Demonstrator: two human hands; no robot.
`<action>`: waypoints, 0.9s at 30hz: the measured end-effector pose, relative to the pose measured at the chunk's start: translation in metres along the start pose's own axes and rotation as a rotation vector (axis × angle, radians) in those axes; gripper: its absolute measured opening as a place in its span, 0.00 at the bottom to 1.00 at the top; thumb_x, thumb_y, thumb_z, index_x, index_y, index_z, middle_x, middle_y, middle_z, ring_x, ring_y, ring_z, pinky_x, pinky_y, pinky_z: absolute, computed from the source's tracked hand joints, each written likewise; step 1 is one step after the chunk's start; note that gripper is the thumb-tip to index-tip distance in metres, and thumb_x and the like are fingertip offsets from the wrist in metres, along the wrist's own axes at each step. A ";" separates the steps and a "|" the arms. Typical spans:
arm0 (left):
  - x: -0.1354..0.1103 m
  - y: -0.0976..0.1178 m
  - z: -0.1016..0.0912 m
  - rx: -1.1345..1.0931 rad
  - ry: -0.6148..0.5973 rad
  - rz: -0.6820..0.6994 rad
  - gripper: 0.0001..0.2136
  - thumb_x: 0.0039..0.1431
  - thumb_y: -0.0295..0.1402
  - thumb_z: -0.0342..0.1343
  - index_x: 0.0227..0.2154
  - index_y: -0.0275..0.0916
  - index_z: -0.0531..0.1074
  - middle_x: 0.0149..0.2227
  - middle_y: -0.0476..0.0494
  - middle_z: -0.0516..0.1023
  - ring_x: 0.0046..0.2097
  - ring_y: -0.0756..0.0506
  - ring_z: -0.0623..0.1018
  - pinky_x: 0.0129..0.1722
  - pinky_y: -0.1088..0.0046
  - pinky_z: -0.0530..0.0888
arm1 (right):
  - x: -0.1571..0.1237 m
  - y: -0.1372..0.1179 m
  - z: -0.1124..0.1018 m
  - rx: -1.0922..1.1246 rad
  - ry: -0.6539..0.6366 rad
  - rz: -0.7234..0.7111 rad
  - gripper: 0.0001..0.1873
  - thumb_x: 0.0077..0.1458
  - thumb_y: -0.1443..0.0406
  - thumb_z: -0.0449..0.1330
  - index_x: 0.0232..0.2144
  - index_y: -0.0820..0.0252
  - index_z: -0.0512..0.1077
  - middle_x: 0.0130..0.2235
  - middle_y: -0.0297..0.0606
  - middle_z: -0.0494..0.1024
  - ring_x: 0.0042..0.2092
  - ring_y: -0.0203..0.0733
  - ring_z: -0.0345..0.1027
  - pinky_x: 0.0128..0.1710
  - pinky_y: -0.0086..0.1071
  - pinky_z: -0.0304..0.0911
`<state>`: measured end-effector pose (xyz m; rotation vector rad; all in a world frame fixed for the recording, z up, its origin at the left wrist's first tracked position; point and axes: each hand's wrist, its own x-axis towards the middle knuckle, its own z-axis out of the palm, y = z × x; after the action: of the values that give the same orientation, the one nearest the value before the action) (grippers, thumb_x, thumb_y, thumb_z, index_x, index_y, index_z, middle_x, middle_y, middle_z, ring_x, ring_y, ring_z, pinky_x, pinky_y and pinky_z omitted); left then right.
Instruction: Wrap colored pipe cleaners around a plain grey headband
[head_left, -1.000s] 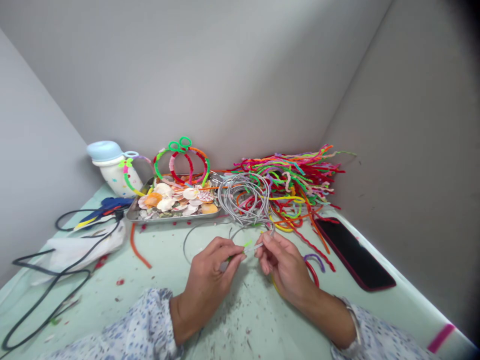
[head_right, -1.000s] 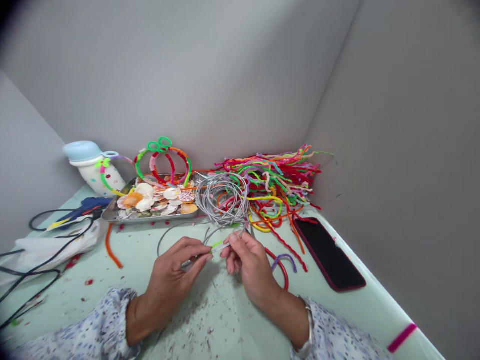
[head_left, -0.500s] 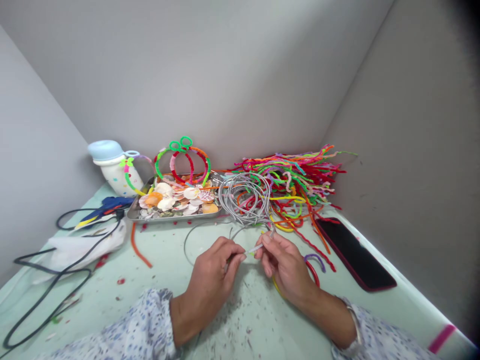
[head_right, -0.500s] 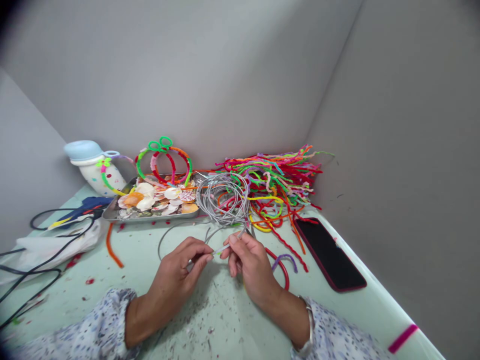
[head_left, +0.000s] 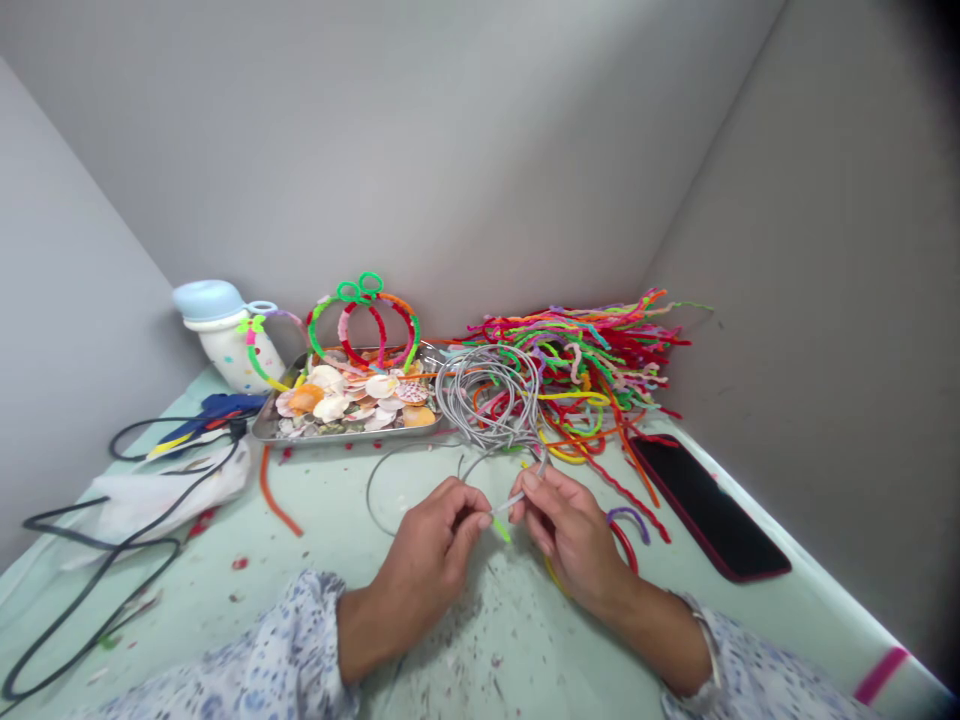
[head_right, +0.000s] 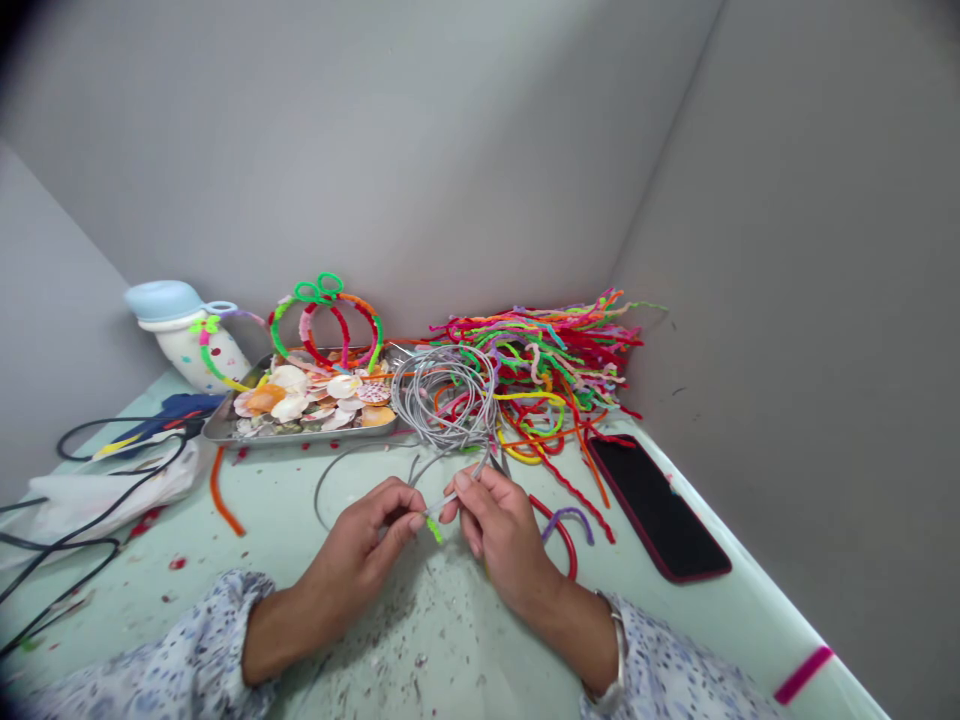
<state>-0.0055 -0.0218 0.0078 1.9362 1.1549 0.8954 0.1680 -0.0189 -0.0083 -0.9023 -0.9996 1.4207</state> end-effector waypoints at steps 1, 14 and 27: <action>0.000 -0.001 0.000 -0.029 -0.011 -0.012 0.07 0.64 0.31 0.49 0.31 0.38 0.70 0.31 0.48 0.69 0.33 0.47 0.70 0.35 0.72 0.66 | 0.000 0.000 0.000 0.002 0.000 0.001 0.14 0.58 0.56 0.60 0.29 0.61 0.72 0.23 0.30 0.75 0.15 0.24 0.47 0.15 0.24 0.39; 0.000 -0.005 0.002 -0.302 -0.014 -0.149 0.13 0.65 0.41 0.49 0.36 0.37 0.73 0.27 0.49 0.70 0.30 0.48 0.70 0.29 0.75 0.67 | 0.001 -0.003 0.003 -0.003 0.062 -0.018 0.14 0.56 0.56 0.61 0.27 0.61 0.71 0.23 0.31 0.75 0.15 0.24 0.48 0.15 0.24 0.41; 0.002 -0.009 0.007 -0.488 -0.131 -0.256 0.12 0.63 0.41 0.51 0.34 0.37 0.70 0.23 0.53 0.67 0.23 0.51 0.66 0.23 0.78 0.64 | 0.002 -0.001 0.001 0.011 0.022 -0.007 0.14 0.57 0.56 0.60 0.28 0.61 0.71 0.22 0.29 0.73 0.15 0.24 0.48 0.15 0.24 0.41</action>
<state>-0.0027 -0.0185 -0.0035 1.3959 0.9707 0.8074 0.1675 -0.0173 -0.0067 -0.9033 -0.9771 1.4064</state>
